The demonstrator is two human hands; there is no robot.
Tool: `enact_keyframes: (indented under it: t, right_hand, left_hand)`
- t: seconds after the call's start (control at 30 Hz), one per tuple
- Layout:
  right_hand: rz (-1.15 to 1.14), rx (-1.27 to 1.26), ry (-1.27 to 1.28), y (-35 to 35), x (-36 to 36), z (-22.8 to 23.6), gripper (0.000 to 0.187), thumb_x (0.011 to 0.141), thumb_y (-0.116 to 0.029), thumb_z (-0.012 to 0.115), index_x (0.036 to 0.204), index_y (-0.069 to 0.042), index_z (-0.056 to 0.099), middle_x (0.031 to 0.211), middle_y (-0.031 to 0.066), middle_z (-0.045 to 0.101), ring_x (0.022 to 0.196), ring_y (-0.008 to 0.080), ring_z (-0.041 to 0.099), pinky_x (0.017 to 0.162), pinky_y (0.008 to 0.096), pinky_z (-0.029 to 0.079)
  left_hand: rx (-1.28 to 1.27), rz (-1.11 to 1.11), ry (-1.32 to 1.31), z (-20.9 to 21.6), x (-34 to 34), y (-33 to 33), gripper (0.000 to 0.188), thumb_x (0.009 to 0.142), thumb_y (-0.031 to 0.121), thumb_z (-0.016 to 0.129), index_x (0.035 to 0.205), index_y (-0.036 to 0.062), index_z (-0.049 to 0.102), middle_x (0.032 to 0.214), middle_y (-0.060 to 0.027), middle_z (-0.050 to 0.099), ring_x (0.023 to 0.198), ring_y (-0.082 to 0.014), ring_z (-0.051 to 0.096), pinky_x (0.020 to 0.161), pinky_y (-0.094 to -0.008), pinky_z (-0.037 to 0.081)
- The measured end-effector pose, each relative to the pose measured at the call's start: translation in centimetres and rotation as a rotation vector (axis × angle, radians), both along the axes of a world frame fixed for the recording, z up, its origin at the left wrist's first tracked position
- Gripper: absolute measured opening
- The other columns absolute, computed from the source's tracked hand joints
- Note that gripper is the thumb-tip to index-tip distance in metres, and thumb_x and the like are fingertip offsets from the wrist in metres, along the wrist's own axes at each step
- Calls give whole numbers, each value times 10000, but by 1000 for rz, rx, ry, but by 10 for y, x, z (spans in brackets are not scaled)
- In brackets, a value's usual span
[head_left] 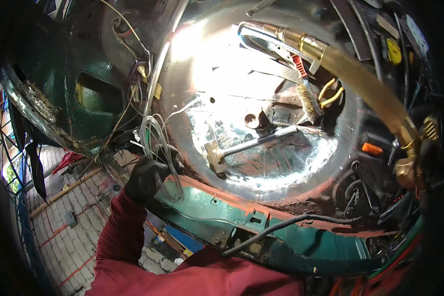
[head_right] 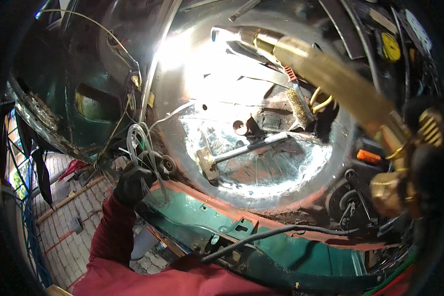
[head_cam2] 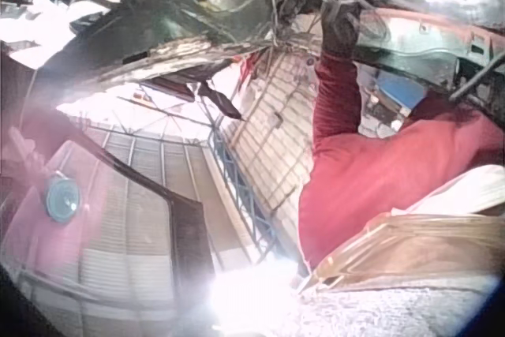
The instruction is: The person uses a welding torch to heat and join metal sections on a car body, then uses a hammer and chisel to shape the welded area. They repeat the heating and shaping process on the same panel.
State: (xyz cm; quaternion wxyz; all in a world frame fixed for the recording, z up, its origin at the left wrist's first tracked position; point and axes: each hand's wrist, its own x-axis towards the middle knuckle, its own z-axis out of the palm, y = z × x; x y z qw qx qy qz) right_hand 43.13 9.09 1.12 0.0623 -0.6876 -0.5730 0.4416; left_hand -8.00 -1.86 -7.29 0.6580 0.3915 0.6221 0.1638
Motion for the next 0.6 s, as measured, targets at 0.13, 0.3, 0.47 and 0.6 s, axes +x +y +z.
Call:
enact_keyframes:
  t: [0.13,0.3,0.47,0.6]
  right_hand:
    - [50,-33,163,-10,-3,-57,449,1079,-339,666,1366,2,616,1106,123,710,976,196,689,868,355,560]
    - [-59,-245,245,-35,-40,-118,714,1088,-624,561,1388,21,614,1189,143,696,1044,197,687,903,365,561]
    - [-152,-418,337,-45,-61,-136,623,1082,-542,631,1329,30,623,1029,122,712,903,176,707,830,349,567]
    - [-64,-387,356,-33,-63,-155,554,1098,-448,650,1364,35,589,947,151,726,837,184,722,793,349,565]
  left_hand:
    - [-219,458,-109,-15,5,7,672,1140,496,474,1603,12,425,972,-59,647,846,-197,685,844,-449,628]
    - [-188,482,146,-4,20,14,564,1135,368,508,1577,24,443,988,-72,646,860,-207,692,906,-485,640]
    - [-159,600,186,-21,-2,-6,433,1099,245,558,1465,17,515,1040,-128,646,866,-257,700,891,-505,641]
    - [-189,788,-64,-21,18,5,499,1153,399,502,1568,123,490,904,-41,655,744,-209,682,780,-486,634]
